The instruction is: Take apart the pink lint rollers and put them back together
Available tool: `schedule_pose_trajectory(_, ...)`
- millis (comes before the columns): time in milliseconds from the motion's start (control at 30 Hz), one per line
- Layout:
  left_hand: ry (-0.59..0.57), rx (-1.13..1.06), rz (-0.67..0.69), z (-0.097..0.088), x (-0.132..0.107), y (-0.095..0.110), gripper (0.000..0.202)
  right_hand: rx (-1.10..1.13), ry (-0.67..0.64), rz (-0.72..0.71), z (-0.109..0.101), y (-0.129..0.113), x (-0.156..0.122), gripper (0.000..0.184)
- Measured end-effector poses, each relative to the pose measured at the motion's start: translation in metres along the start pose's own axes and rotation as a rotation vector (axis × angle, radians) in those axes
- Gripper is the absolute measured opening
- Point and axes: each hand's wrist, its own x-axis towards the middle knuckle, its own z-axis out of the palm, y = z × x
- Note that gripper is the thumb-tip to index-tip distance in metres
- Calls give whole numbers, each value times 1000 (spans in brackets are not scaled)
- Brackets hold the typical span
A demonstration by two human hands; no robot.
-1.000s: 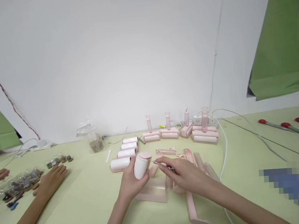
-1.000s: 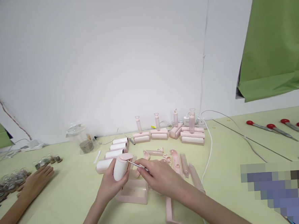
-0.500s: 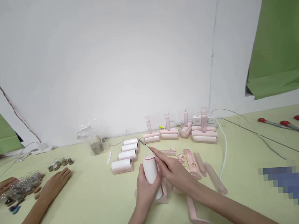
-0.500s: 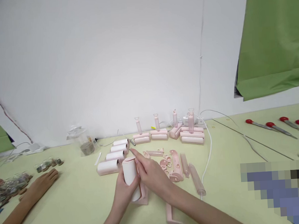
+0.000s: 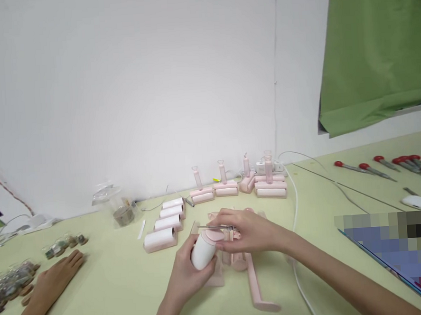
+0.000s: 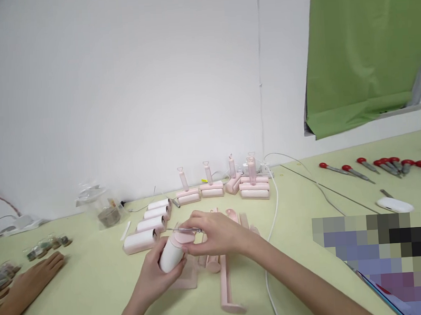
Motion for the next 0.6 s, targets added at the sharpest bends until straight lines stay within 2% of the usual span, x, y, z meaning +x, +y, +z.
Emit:
schedule_pose_trajectory(67, 101, -10, -77, -1, 1, 0, 28, -63, 35, 19, 0, -2, 0, 28)
schedule_pose_trajectory(133, 249, 1, -156, -3, 3, -1, 31, -138, 71, 27, 5, -4, 0, 25)
schedule_pose_trajectory(233, 386, 22, -181, -6, 4, -4, 30, -194, 75, -11, 14, -5, 2, 24)
schedule_pose_trajectory(400, 396, 3, -159, -8, 5, -7, 31, -108, 124, 4, 22, -5, 2, 21)
schedule_pose_trajectory(600, 392, 26, -141, -2, 3, -7, 30, -21, 112, 111, 23, -5, 2, 24)
